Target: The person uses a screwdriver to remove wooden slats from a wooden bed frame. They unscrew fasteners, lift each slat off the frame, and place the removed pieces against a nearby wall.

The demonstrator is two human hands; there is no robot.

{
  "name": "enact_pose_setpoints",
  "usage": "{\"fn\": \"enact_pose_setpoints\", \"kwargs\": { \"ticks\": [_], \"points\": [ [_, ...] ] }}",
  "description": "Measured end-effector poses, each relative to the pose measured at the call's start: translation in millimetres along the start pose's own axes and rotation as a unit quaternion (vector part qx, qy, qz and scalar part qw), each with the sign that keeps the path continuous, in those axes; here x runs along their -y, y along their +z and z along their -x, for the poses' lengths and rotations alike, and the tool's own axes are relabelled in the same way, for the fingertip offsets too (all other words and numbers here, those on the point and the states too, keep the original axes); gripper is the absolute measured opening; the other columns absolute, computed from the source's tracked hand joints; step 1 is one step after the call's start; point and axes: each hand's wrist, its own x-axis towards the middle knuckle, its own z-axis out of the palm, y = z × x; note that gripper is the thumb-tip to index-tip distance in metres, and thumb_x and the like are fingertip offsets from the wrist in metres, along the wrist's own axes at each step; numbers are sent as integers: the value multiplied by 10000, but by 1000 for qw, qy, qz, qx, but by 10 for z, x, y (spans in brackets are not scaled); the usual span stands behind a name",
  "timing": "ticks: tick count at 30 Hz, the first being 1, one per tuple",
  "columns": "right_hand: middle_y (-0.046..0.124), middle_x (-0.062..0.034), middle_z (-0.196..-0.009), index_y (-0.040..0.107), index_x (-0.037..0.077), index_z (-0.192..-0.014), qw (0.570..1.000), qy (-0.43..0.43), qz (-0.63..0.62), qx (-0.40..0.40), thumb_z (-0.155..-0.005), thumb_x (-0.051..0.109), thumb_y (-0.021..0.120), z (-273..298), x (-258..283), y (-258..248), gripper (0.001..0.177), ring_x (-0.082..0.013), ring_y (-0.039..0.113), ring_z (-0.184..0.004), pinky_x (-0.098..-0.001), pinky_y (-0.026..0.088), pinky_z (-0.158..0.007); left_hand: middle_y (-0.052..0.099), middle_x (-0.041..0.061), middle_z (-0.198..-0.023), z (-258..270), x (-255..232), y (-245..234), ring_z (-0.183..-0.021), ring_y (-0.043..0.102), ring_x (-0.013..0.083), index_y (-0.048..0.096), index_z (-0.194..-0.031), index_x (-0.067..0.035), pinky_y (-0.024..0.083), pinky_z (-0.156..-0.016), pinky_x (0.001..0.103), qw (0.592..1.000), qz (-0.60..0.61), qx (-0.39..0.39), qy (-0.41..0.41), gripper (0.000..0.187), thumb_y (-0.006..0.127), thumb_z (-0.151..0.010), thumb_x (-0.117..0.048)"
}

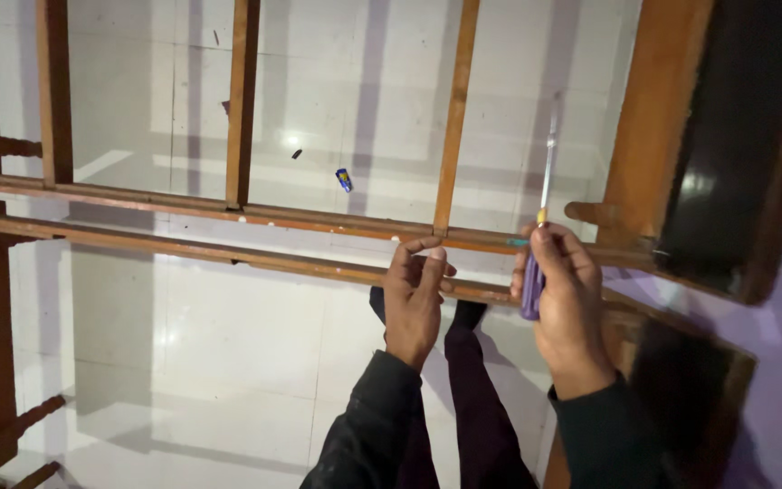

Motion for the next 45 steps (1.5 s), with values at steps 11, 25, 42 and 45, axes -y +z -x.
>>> {"fn": "enact_pose_setpoints", "kwargs": {
  "ticks": [11,25,42,45],
  "points": [
    [610,-25,-735,664,47,-1046,997,72,-19,-36,-1008,299,624,-430,-775,-126,258,-108,546,-582,-255,458,-532,723,97,-877,-1077,1339,149,-791,700,242,700,-1152,-78,551,-764,396,966,-257,-5,-12,386,672,-954,-408],
    [585,-42,-691,655,27,-1000,996,77,-3,-54,-1006,268,619,-548,-1265,-339,243,-124,514,-569,-272,416,-541,688,247,-1123,-2346,2234,296,-1068,670,395,339,-1455,70,524,-952,447,919,-394,28,-18,865,755,-842,-378],
    [589,-61,-646,562,84,-865,987,127,-86,-51,-961,357,616,-589,-1159,-324,294,-142,525,-501,-302,435,-444,715,167,-826,-2256,1617,550,-709,699,258,548,-1156,41,561,-669,384,959,-211,51,-183,474,699,-785,-212],
    [530,-56,-606,505,109,-809,982,161,-63,-70,-965,399,612,-521,-908,-234,347,-146,492,-450,-298,412,-398,612,103,-762,-2178,1258,627,-600,583,190,483,-1179,49,504,-506,375,973,-74,73,-206,501,753,-810,-158]
  ]
}}
